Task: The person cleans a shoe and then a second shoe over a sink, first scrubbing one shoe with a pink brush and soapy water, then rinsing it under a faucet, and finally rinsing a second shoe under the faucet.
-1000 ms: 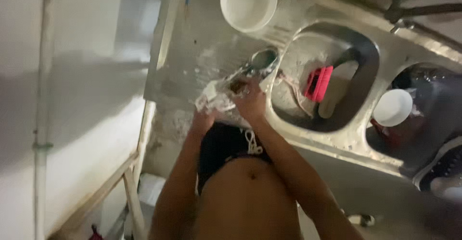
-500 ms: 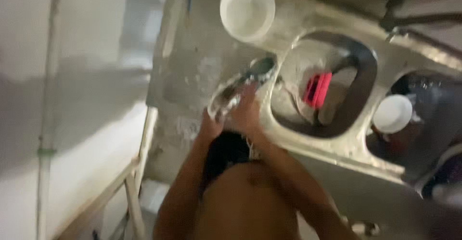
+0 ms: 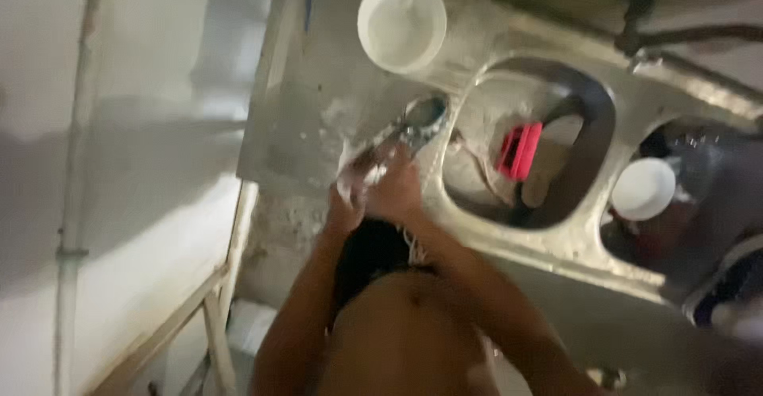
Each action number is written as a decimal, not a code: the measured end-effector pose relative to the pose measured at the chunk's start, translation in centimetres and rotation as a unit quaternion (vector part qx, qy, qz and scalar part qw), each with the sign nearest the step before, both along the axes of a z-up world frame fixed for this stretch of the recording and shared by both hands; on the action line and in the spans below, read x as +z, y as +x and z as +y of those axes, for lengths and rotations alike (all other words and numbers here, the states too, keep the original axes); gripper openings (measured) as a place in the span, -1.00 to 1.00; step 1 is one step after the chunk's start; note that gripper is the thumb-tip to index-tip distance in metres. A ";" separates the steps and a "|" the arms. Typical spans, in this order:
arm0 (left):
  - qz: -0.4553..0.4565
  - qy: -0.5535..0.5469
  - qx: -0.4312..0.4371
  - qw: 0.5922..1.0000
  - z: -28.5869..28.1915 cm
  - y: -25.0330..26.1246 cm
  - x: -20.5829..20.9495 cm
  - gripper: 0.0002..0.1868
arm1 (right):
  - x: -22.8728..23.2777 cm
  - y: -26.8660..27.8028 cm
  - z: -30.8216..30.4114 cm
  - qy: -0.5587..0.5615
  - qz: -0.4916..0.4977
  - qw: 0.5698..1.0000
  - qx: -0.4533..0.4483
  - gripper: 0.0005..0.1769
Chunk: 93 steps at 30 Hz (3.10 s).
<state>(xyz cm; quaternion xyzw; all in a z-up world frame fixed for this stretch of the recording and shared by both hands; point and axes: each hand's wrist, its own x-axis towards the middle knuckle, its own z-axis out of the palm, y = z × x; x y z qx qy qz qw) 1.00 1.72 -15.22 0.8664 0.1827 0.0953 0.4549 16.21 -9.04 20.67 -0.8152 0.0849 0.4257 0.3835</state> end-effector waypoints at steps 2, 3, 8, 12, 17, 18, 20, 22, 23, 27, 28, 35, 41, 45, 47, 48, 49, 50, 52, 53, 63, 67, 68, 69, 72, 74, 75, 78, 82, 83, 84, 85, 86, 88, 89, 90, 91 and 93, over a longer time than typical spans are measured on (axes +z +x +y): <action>0.052 -0.052 -0.016 0.997 -0.3 -2.7 0.7 -0.44 | -3.3 1.8 -1.2 0.029 -0.075 0.995 -0.055 -0.19; 0.054 -0.050 -0.015 0.997 -0.6 -4.8 0.6 -0.44 | -2.7 0.0 -1.3 0.031 -0.073 0.995 -0.055 -0.19; -0.040 0.135 -0.037 0.989 0.8 -3.7 -1.9 -0.35 | -4.1 1.7 -2.4 0.008 -0.092 0.995 -0.038 -0.30; -0.079 0.275 -0.120 0.951 1.7 -3.9 -0.2 -0.47 | -3.6 0.3 -3.4 0.066 -0.075 0.995 -0.024 -0.14; 0.456 -0.029 -0.074 0.887 4.2 2.0 7.0 0.01 | -6.9 0.4 -3.7 0.015 -0.106 0.994 0.013 -0.21; 0.458 -0.030 -0.076 0.885 3.9 3.1 9.8 0.01 | -7.2 -0.1 -3.4 0.014 -0.103 0.994 0.012 -0.21; 0.429 -0.266 0.101 0.857 3.5 5.3 15.2 -0.09 | -7.7 -1.1 -2.5 0.056 -0.125 0.990 0.014 -0.08; 0.376 -0.425 0.230 0.791 2.4 6.9 21.6 -0.12 | -7.9 -3.8 -3.0 0.074 -0.190 0.978 0.039 -0.05; 0.300 -0.563 0.347 0.687 2.1 8.2 24.8 -0.10 | -8.1 -4.8 -3.0 0.092 -0.258 0.960 0.064 -0.02; 0.387 -0.356 0.036 0.850 1.3 7.7 28.2 -0.16 | -8.1 -3.6 -2.3 -0.013 -0.185 0.982 0.032 -0.02; 0.334 -0.483 0.170 0.791 0.9 7.4 28.1 -0.13 | -6.8 -4.5 -2.3 0.036 -0.165 0.985 0.036 -0.06; 0.435 -0.265 0.056 0.859 4.4 3.4 15.3 -0.31 | -6.2 -6.5 -2.6 0.020 -0.124 0.982 0.139 -0.03; 0.443 -0.022 -0.104 0.890 4.9 6.3 21.1 -0.23 | -5.2 -4.5 -3.5 -0.082 -0.070 0.977 0.185 -0.49; 0.466 0.021 -0.156 0.871 2.4 2.3 22.9 -0.21 | -9.6 -7.4 -6.4 -0.099 -0.058 0.974 0.193 -0.45; 0.365 -0.041 -0.094 0.925 2.7 5.1 25.9 -0.51 | -12.2 -5.3 -5.8 -0.099 -0.109 0.969 0.200 -0.39; 0.356 -0.039 -0.096 0.929 2.6 6.5 26.7 -0.51 | -10.1 -4.3 -4.8 -0.101 -0.119 0.968 0.198 -0.39; 0.365 -0.270 0.088 0.887 2.5 7.8 27.4 -0.28 | -8.1 -3.5 -3.7 -0.042 -0.098 0.979 0.175 -0.37; 0.367 -0.477 0.273 0.751 1.7 5.9 29.1 -0.01 | -5.1 -5.8 -3.4 0.016 -0.047 0.987 0.153 -0.34; 0.447 -0.268 0.094 0.849 2.1 5.2 28.1 -0.16 | -6.4 -4.7 -4.6 -0.017 -0.057 0.990 0.131 -0.39; 0.469 -0.032 -0.100 0.877 2.7 6.2 27.4 -0.29 | -7.3 -2.8 -4.7 -0.048 -0.088 0.989 0.107 -0.44; 0.442 -0.168 0.037 0.880 2.7 9.4 30.4 -0.32 | -3.5 -3.4 -3.2 0.084 -0.086 0.986 0.117 -0.18; 0.448 -0.347 0.188 0.802 1.6 8.2 33.9 -0.14 | -7.1 -5.8 -4.0 0.034 -0.136 0.986 0.088 -0.18; 0.436 -0.404 0.234 0.769 1.3 8.9 34.7 -0.07 | -6.2 -7.3 -4.1 0.066 -0.154 0.975 0.147 -0.13; 0.431 -0.405 0.230 0.773 2.1 9.3 32.6 -0.07 | -6.9 -3.9 -3.7 0.064 -0.162 0.974 0.146 -0.13; 0.493 -0.243 0.102 0.829 3.4 5.6 27.2 -0.18 | -6.9 -0.7 -5.8 0.021 -0.021 0.999 0.023 -0.35; 0.510 0.020 -0.081 0.856 5.0 4.1 23.8 -0.26 | -5.4 0.7 -8.8 0.002 -0.148 0.988 -0.036 -0.20; 0.504 0.023 -0.077 0.860 7.3 4.0 17.9 -0.26 | -6.5 1.8 -9.9 0.007 -0.155 0.987 -0.034 -0.20; 0.420 -0.235 0.229 0.846 6.9 2.8 10.7 -0.25 | -9.1 0.1 -15.3 -0.057 -0.170 0.983 -0.038 -0.16; 0.055 -0.085 0.115 0.988 -1.2 8.3 24.7 -0.58 | -14.8 -0.2 -22.5 -0.141 -0.103 0.978 -0.109 -0.18; -0.101 -0.013 0.063 0.993 -3.1 9.7 28.4 -0.73 | -16.8 -0.4 -24.4 -0.197 -0.055 0.974 -0.102 0.01; -0.100 -0.013 0.063 0.993 -4.6 10.5 28.0 -0.73 | -18.5 -1.5 -25.8 -0.198 -0.054 0.973 -0.102 0.01; -0.068 -0.012 -0.003 0.998 -6.1 11.3 27.5 -0.73 | -20.2 -2.5 -27.1 -0.206 -0.047 0.973 -0.089 0.08; -0.042 -0.008 -0.068 0.997 -7.4 12.7 27.0 -0.72 | -22.1 -2.8 -28.2 -0.211 -0.044 0.973 -0.076 0.16; 0.126 0.038 -0.094 0.987 -9.9 15.9 25.8 -0.48 | -18.9 -2.0 -27.5 -0.215 -0.027 0.973 -0.082 0.12; 0.295 0.080 -0.118 0.945 -11.2 17.1 25.2 -0.20 | -17.3 -2.0 -27.3 -0.221 -0.005 0.971 -0.089 0.08; 0.294 0.080 -0.119 0.945 -11.7 17.5 22.9 -0.20 | -16.9 -1.8 -27.3 -0.222 -0.007 0.971 -0.090 0.08; 0.329 0.106 -0.109 0.932 -12.2 17.8 20.6 -0.12 | -16.5 -1.6 -27.3 -0.205 -0.014 0.976 -0.076 0.06; 0.358 0.130 -0.107 0.918 -13.7 18.4 19.2 -0.04 | -12.9 -0.5 -27.4 -0.194 -0.024 0.978 -0.071 0.05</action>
